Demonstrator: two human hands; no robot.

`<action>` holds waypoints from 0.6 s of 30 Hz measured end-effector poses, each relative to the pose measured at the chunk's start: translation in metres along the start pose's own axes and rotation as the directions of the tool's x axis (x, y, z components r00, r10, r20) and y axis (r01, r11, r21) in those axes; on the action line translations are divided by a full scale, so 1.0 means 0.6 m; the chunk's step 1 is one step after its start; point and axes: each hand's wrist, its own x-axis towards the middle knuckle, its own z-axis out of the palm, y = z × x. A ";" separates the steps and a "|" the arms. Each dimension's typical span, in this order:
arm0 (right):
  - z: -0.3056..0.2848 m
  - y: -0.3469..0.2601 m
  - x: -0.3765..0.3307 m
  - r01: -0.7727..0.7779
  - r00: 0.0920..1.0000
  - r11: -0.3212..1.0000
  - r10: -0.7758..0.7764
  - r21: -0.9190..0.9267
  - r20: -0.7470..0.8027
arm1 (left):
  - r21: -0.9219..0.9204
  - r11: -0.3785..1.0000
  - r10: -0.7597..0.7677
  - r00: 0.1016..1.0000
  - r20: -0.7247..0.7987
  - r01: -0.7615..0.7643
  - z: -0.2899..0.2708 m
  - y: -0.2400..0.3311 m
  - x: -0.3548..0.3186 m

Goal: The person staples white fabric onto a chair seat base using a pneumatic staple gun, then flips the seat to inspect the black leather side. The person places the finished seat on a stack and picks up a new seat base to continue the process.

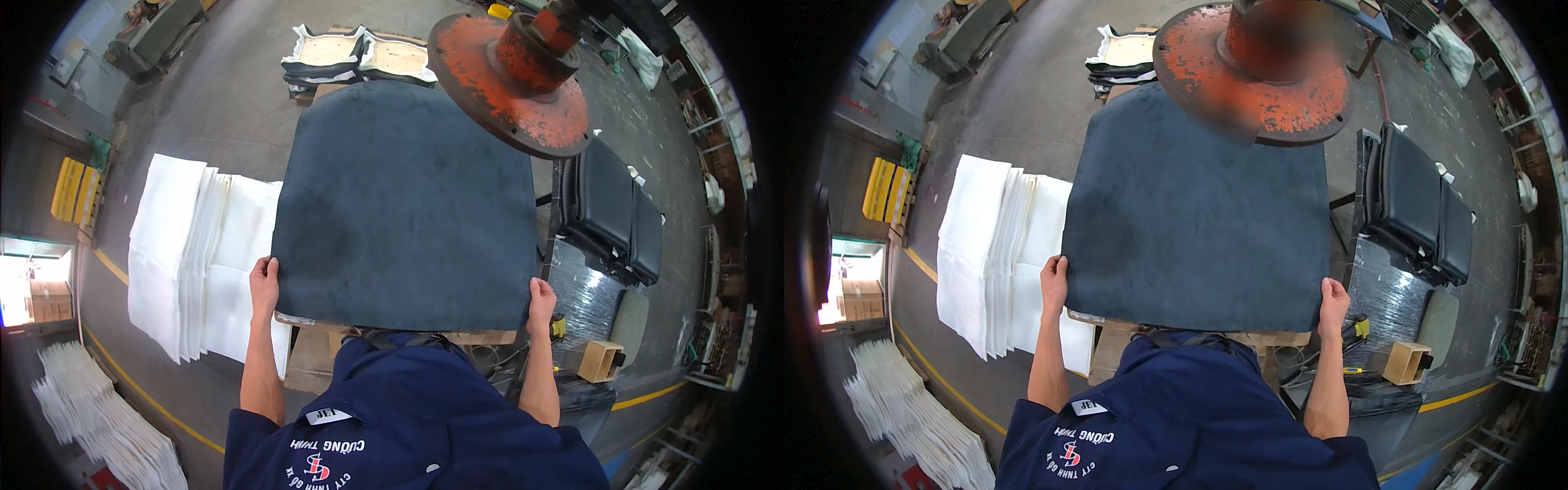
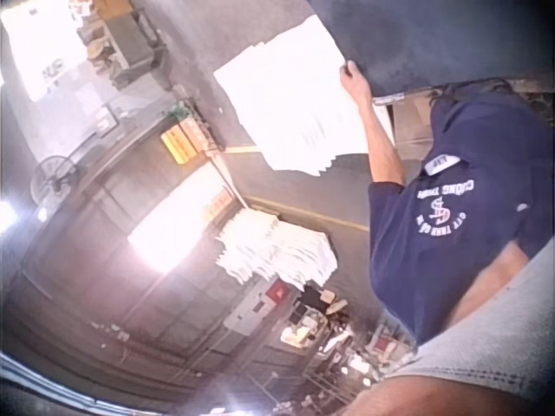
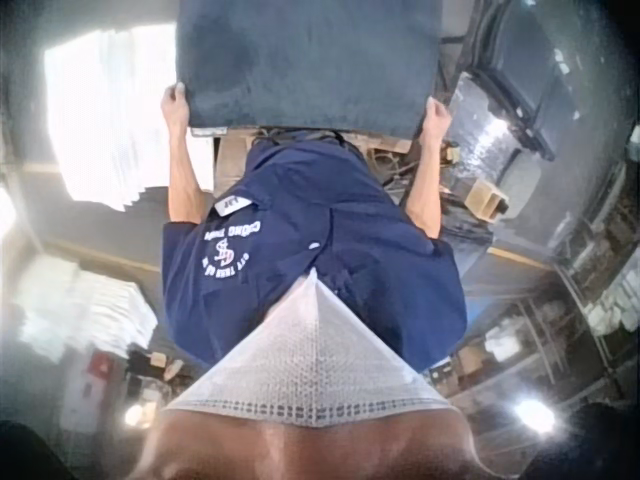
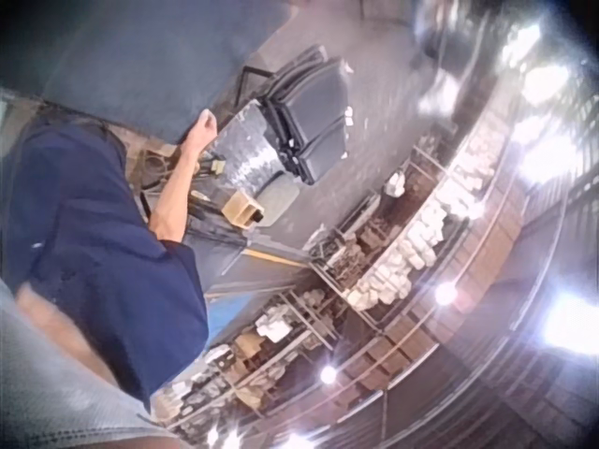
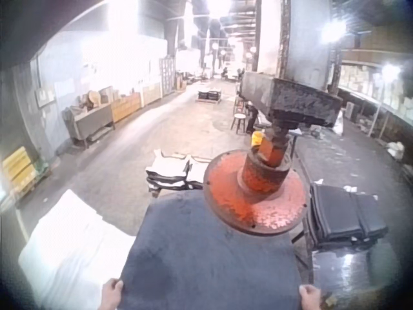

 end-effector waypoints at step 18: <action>0.054 -0.021 0.120 0.341 0.938 0.799 -0.322 -0.495 0.127 | 0.131 0.985 0.108 0.993 0.048 -0.114 0.047 0.052 0.105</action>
